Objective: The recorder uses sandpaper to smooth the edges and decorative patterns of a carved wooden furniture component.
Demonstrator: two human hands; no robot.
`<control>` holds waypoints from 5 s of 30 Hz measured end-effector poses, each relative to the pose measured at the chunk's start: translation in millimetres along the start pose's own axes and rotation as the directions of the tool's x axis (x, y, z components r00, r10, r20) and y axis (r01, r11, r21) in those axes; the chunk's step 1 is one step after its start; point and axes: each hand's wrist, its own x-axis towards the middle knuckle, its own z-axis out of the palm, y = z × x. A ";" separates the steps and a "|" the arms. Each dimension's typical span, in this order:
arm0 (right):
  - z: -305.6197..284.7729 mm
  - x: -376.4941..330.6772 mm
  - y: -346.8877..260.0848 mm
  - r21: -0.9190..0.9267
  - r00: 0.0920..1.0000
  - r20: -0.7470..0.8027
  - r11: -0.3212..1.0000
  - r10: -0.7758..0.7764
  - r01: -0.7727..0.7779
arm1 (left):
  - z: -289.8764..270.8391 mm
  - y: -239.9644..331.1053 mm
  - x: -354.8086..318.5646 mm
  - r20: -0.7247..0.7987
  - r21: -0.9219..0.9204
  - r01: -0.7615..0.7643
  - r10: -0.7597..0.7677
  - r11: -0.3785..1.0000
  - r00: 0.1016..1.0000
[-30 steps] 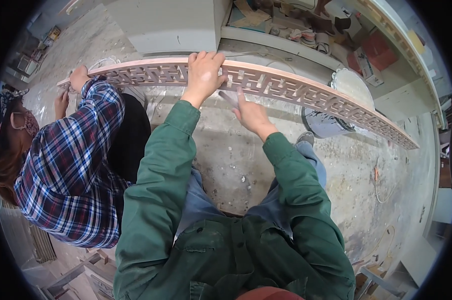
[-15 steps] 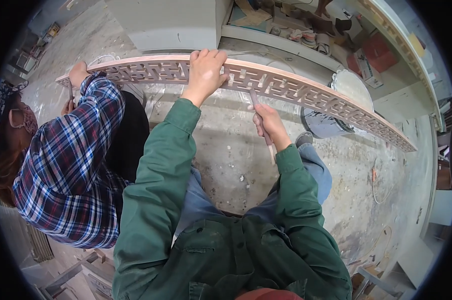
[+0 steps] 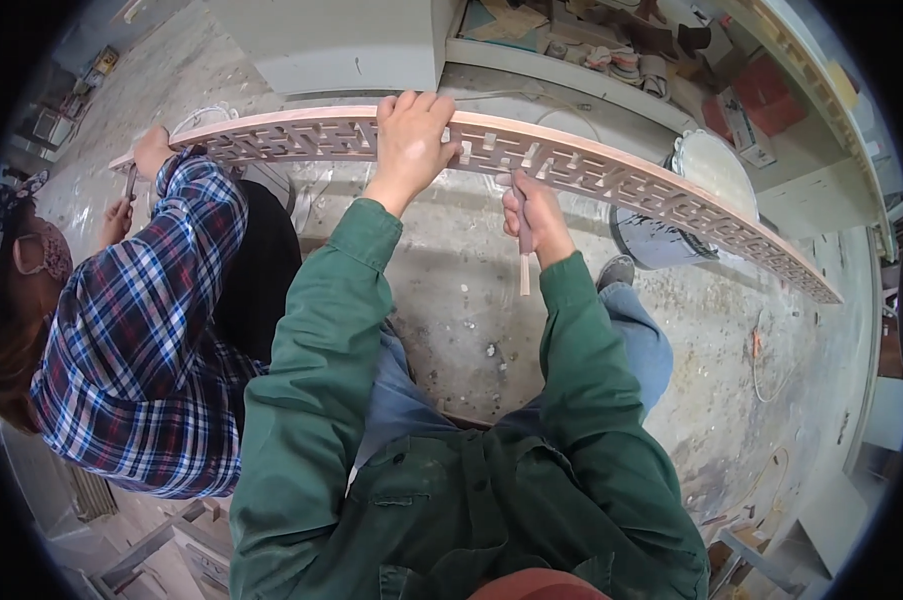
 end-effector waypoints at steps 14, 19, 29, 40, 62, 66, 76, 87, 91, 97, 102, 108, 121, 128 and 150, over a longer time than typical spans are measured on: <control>48.7 8.7 24.2 -0.071 0.999 -0.049 0.997 0.021 -0.024 | -1.7 -0.4 -4.1 0.007 -0.012 0.002 -0.002 1.000 1.000; 14.2 -19.3 36.9 -0.052 0.995 -0.090 0.998 -0.052 0.047 | -5.2 -8.0 -6.4 -0.008 0.002 -0.002 0.002 1.000 1.000; 13.2 -3.4 22.3 -0.302 0.994 -0.041 0.950 -0.097 0.080 | -4.8 -5.3 -12.3 -0.041 0.009 -0.009 0.009 1.000 0.999; 41.9 -42.2 36.5 -0.318 0.986 0.158 0.948 0.062 -0.008 | -0.1 -10.9 -11.8 -0.031 -0.011 0.006 -0.006 1.000 0.999; 54.0 -16.5 8.6 -0.436 0.986 0.133 0.888 -0.099 0.148 | 3.4 -6.2 -7.4 -0.088 -0.017 -0.014 0.013 1.000 0.996; 52.9 -19.5 11.2 -0.422 0.989 0.120 0.897 -0.091 0.133 | 0.5 -3.8 -6.5 -0.068 -0.012 -0.019 0.018 1.000 0.998; 34.0 -33.7 8.0 -0.757 0.894 0.132 0.539 -0.429 0.370 | -2.0 -3.0 -10.5 -0.138 -0.027 -0.019 0.015 0.999 0.990; 51.8 -56.5 20.4 -0.880 0.679 0.421 -0.452 -0.601 0.146 | -2.0 -6.6 -12.7 -0.139 -0.025 -0.008 0.005 1.000 0.990; 59.7 -67.5 19.9 -0.892 0.785 0.365 -0.430 -0.501 0.141 | -1.6 -7.4 -12.9 -0.142 -0.008 0.009 -0.010 1.000 0.990; 65.2 -42.3 9.9 -0.938 0.774 0.309 -0.312 -0.553 0.152 | 0.2 -2.5 -12.2 -0.087 -0.035 0.027 -0.030 0.999 0.996; 73.0 -60.8 9.3 -0.969 0.784 0.227 -0.218 -0.578 0.119 | -1.8 -6.1 -12.7 -0.051 -0.031 0.047 -0.048 0.998 0.998; 84.0 -38.5 -16.1 -0.921 0.802 0.318 -0.365 -0.506 0.135 | -1.6 -9.9 -7.5 -0.163 0.023 -0.070 0.073 0.997 0.984; 70.0 -39.6 1.4 -0.933 0.726 0.343 -0.307 -0.596 0.189 | 2.4 -17.5 -5.8 -0.133 0.027 -0.069 0.072 0.997 0.988; 77.1 -35.1 4.4 -0.948 0.757 0.300 -0.267 -0.580 0.171 | 0.3 -7.9 -3.5 -0.115 0.059 -0.039 0.046 0.997 0.992; 112.3 -24.5 44.6 -0.068 0.822 -0.152 0.835 -0.549 0.546 | 0.5 -20.7 19.1 0.041 0.013 -0.030 0.030 0.999 0.999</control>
